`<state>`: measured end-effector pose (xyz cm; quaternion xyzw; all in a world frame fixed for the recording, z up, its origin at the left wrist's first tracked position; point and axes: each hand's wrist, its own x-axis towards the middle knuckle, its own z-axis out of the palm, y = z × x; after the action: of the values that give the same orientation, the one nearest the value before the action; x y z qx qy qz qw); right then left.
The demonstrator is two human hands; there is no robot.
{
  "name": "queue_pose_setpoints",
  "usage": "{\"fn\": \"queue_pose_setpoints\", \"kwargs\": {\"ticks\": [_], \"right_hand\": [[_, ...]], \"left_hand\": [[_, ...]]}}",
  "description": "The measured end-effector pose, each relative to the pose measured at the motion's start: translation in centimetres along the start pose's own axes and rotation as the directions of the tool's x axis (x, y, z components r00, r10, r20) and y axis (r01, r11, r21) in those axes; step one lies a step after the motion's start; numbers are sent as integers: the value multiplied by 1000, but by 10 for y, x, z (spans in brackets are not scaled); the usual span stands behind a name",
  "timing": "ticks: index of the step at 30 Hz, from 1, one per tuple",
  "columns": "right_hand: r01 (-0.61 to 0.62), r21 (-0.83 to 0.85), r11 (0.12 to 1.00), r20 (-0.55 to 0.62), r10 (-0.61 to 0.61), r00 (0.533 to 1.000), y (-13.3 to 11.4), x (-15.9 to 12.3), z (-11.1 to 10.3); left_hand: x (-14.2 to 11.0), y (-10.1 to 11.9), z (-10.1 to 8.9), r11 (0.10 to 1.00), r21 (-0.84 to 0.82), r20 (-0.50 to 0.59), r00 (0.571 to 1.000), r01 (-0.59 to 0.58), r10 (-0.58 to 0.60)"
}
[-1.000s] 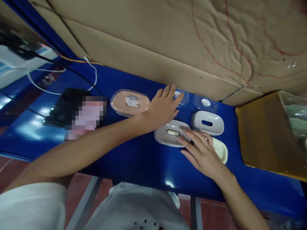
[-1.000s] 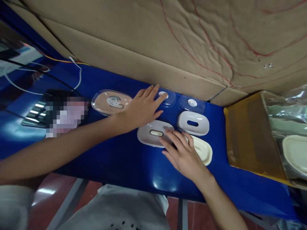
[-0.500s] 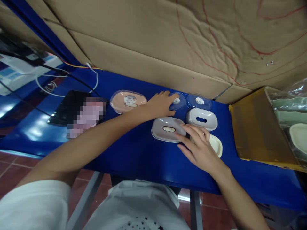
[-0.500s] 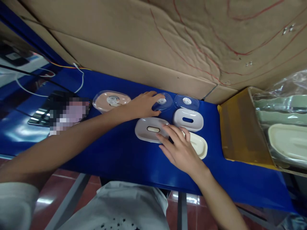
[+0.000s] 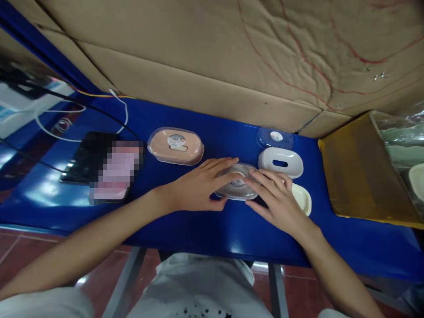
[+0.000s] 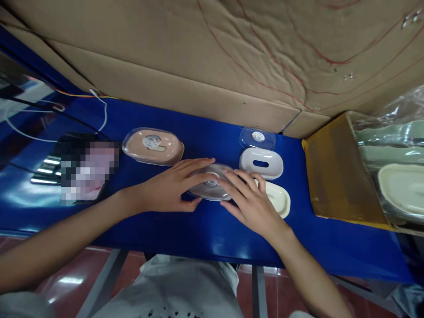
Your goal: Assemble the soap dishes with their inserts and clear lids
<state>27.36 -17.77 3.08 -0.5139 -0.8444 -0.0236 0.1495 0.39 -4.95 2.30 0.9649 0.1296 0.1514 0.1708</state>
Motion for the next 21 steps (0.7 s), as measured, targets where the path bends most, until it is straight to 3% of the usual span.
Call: {"fn": "queue_pose_setpoints", "kwargs": {"ticks": [7, 17, 21], "right_hand": [[10, 17, 1000, 10, -11, 1000, 6, 0, 0], [6, 89, 996, -53, -1, 999, 13, -3, -3], [9, 140, 990, -46, -3, 999, 13, -3, -5]], "left_hand": [[1, -3, 6, 998, -41, -54, 998, -47, 44], [-8, -5, 9, 998, -62, -116, 993, 21, -28], [-8, -3, 9, 997, -72, -171, 985, -19, 6]]}}
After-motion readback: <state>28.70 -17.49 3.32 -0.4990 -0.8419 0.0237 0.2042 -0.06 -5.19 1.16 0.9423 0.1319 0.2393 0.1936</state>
